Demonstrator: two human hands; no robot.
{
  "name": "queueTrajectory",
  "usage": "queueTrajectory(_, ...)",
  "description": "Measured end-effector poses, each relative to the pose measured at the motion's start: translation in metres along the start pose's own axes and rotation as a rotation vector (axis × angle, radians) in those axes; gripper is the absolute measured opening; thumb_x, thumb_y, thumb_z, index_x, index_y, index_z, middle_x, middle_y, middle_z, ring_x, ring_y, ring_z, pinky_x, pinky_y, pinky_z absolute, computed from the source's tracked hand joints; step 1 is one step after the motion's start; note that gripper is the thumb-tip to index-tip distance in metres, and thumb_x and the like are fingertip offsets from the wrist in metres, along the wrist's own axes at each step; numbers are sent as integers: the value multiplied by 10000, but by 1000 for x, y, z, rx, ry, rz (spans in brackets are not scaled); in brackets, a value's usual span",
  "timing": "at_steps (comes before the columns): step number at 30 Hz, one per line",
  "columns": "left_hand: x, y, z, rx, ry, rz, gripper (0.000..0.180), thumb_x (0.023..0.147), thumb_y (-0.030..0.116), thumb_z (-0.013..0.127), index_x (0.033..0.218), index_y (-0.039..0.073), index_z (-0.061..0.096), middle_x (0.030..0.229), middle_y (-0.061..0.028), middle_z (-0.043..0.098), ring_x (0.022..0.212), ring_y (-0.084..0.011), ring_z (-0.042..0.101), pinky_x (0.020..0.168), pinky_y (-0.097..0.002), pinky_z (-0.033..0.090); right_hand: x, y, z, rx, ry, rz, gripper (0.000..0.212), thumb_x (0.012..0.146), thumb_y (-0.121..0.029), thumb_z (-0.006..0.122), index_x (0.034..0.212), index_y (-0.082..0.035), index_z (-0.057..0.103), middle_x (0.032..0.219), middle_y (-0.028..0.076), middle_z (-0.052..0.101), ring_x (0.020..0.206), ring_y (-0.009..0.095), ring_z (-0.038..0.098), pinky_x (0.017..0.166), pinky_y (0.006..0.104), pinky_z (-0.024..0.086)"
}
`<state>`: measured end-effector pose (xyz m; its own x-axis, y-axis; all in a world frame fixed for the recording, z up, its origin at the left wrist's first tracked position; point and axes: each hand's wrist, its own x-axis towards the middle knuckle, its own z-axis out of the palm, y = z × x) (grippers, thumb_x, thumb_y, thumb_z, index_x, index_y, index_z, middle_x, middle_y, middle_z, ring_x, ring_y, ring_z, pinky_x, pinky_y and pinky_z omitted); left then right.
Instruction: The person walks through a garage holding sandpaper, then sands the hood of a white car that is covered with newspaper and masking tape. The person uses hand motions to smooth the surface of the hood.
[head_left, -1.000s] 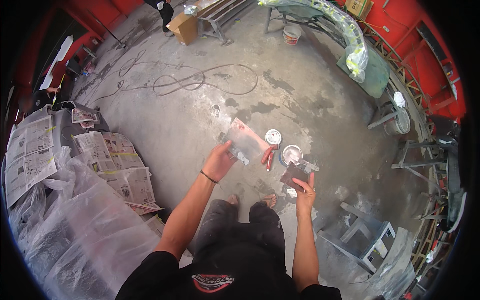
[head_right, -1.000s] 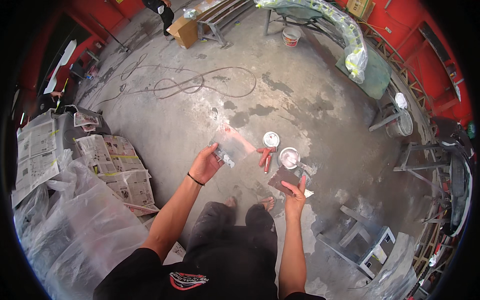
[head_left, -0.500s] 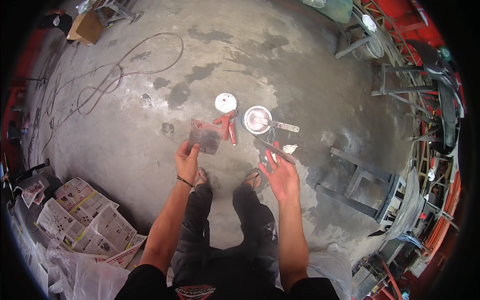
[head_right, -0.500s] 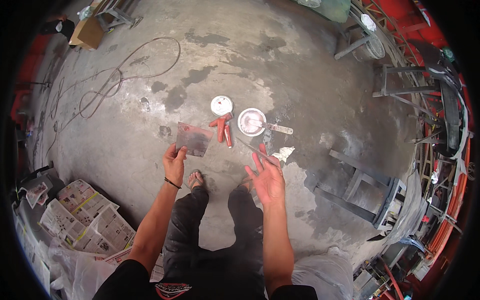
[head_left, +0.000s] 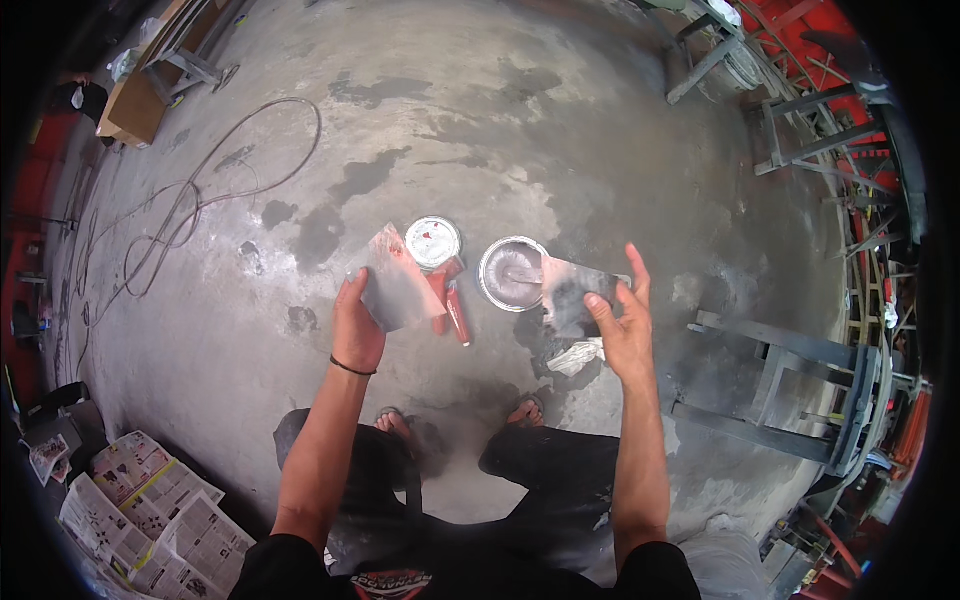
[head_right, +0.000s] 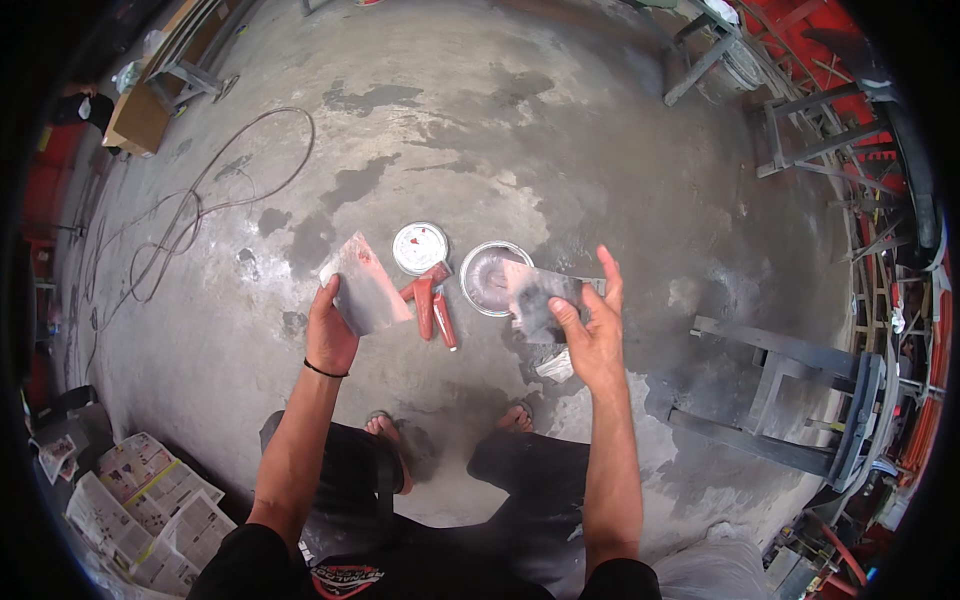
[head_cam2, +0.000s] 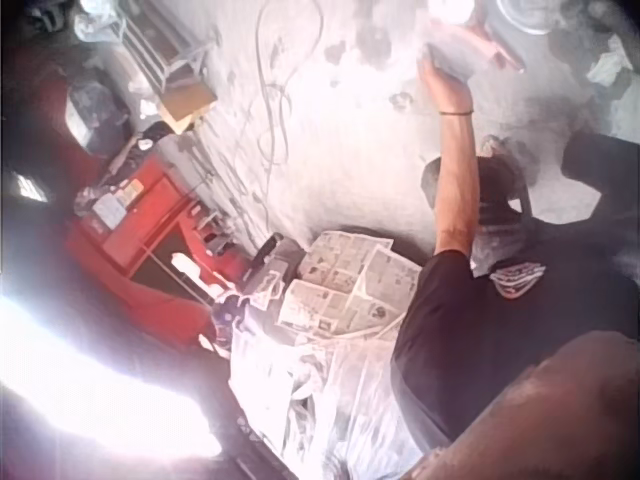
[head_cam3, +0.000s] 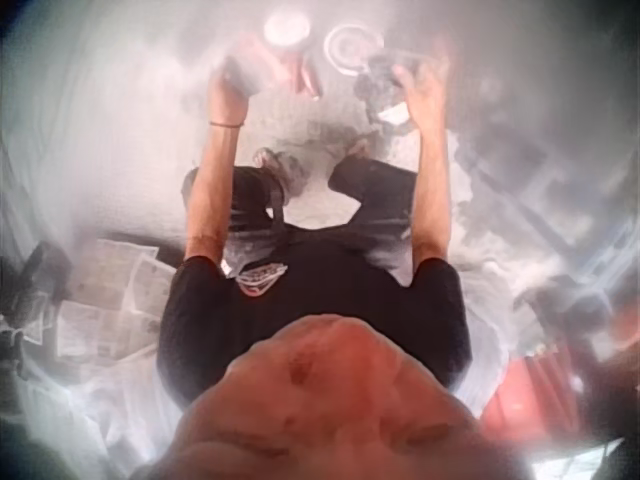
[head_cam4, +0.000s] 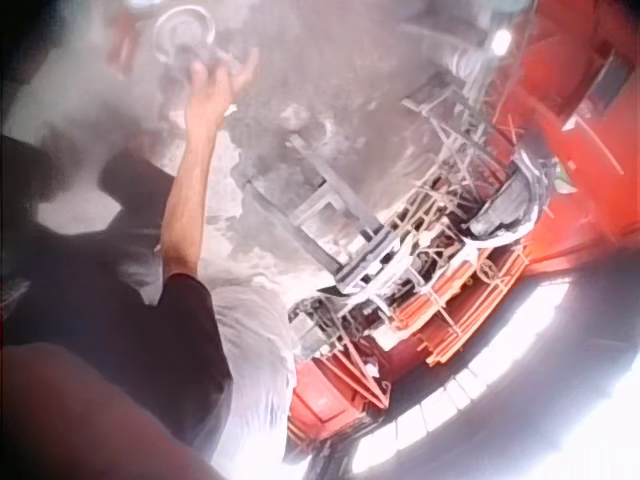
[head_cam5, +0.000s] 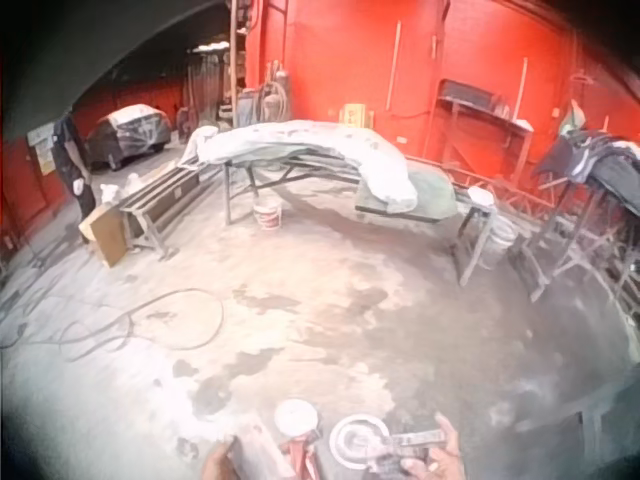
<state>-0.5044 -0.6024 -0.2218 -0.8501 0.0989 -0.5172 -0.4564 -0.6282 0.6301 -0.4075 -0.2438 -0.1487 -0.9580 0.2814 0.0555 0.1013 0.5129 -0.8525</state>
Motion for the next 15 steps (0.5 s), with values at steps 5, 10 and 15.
queueTrajectory(5,34,-22,2,-92,-156,-54,400,1060,302,593,1393,85,549,1360,-36,640,1279,-219,604,1135,-429,436,4,57,-19,428,-102,338,315,1037,-149,644,1317,-6,638,1301,69,673,1200,193,632,1064,355,480)
queueTrajectory(10,70,-35,16,-109,-300,-173,452,1029,163,534,1460,40,479,1410,-91,606,1326,-252,572,1171,-457,411,-3,124,-3,652,-162,706,387,1068,-301,611,1353,-39,610,1121,72,677,1000,174,648,870,343,531)
queueTrajectory(15,71,-34,22,-94,-372,-99,503,1019,175,537,1508,99,450,1477,-117,545,1365,-341,537,1098,-613,454,2,156,21,370,-173,938,583,988,-623,648,1219,-88,632,713,-19,477,576,108,440,535,311,405)
